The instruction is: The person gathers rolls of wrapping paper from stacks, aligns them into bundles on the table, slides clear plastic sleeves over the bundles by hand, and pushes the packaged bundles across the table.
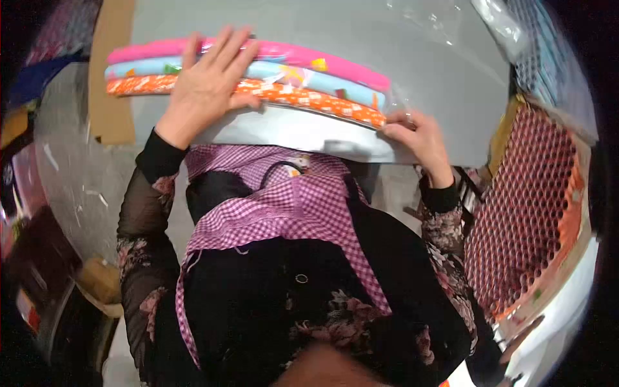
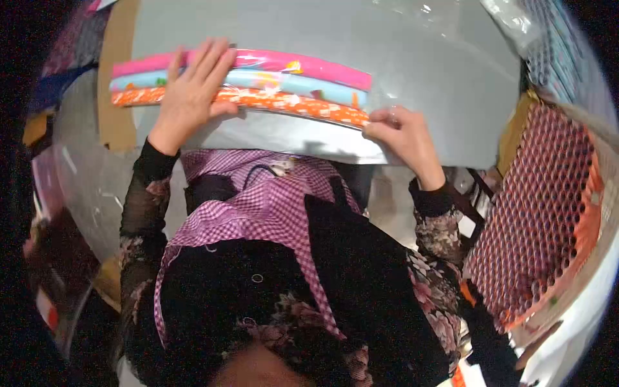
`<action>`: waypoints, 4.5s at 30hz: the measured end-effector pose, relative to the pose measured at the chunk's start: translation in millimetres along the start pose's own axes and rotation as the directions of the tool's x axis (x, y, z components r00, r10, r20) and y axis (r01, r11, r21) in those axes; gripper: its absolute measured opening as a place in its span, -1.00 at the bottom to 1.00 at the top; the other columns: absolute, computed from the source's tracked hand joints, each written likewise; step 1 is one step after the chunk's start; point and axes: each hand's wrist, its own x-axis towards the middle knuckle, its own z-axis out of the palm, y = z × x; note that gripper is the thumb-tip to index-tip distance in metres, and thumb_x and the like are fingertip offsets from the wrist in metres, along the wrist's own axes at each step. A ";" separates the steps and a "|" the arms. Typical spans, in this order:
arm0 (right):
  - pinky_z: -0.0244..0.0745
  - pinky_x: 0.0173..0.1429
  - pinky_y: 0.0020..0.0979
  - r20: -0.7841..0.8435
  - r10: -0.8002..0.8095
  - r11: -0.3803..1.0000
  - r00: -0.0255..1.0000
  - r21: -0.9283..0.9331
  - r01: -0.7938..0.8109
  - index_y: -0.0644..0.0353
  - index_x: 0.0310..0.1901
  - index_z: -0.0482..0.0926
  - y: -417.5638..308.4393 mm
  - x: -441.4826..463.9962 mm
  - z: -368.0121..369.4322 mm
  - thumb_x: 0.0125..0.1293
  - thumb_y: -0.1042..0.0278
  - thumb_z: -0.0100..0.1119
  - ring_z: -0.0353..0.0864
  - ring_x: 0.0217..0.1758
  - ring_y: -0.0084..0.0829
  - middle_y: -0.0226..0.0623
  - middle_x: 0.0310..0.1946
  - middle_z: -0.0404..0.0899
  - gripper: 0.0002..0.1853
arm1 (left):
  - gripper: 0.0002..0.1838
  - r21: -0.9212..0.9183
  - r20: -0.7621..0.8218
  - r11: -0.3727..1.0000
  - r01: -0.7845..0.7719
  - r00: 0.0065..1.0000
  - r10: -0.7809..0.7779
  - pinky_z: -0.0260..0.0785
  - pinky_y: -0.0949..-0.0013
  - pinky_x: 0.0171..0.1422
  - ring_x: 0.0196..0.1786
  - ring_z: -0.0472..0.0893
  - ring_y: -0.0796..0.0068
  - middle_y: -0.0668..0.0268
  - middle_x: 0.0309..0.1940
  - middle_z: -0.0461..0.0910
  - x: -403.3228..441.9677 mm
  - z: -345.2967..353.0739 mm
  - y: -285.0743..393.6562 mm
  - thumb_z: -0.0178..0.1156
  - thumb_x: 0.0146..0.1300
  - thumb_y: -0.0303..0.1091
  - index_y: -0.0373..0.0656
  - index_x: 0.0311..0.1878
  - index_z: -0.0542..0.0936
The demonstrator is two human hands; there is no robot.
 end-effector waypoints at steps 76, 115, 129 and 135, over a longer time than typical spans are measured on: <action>0.18 -0.49 -0.60 0.133 0.240 0.944 0.962 0.199 -0.263 0.28 -0.41 0.61 -3.8 8.6 6.7 0.32 0.33 0.21 0.35 -0.58 -0.71 -0.48 -0.56 0.51 -0.79 | -0.05 -0.086 -0.029 0.995 -0.041 0.999 0.039 0.04 -0.02 0.53 0.46 0.27 0.14 0.13 0.38 0.34 8.7 -2.1 5.0 0.15 0.06 0.38 -0.17 0.37 0.37; 0.40 -0.23 -0.54 -0.111 0.028 0.990 0.993 0.142 -0.012 0.37 -0.13 0.61 46.2 18.3 -54.0 0.44 0.35 0.07 0.51 -0.34 -0.57 -0.33 -0.36 0.59 -0.77 | 0.01 -0.031 0.009 0.999 0.023 1.000 -0.023 -0.05 -0.07 0.57 0.52 0.21 0.17 0.10 0.43 0.28 6.8 0.2 -1.6 0.05 0.14 0.43 -0.25 0.43 0.28; 0.07 0.46 0.11 0.233 -0.739 0.286 0.632 -0.740 0.608 0.33 0.44 0.15 -84.9 52.7 92.6 0.00 -0.07 0.42 0.14 0.50 0.05 0.05 0.44 0.18 0.05 | 0.00 -0.119 -0.059 0.992 0.047 0.997 -0.054 -0.10 -0.26 0.54 0.56 0.09 -0.02 0.08 0.48 0.19 5.0 -15.3 -1.6 0.21 0.04 0.38 -0.19 0.40 0.32; 0.06 0.49 0.06 0.238 -0.720 0.276 0.652 -0.764 0.583 0.33 0.46 0.12 -76.5 61.5 93.7 0.01 -0.13 0.39 0.12 0.53 0.03 0.04 0.47 0.15 0.08 | -0.16 -0.089 -0.159 0.927 0.365 0.913 -0.375 -0.19 -0.12 0.60 0.60 0.03 0.03 0.09 0.54 0.11 -38.2 -24.3 -83.2 0.20 0.23 0.15 -0.12 0.47 0.27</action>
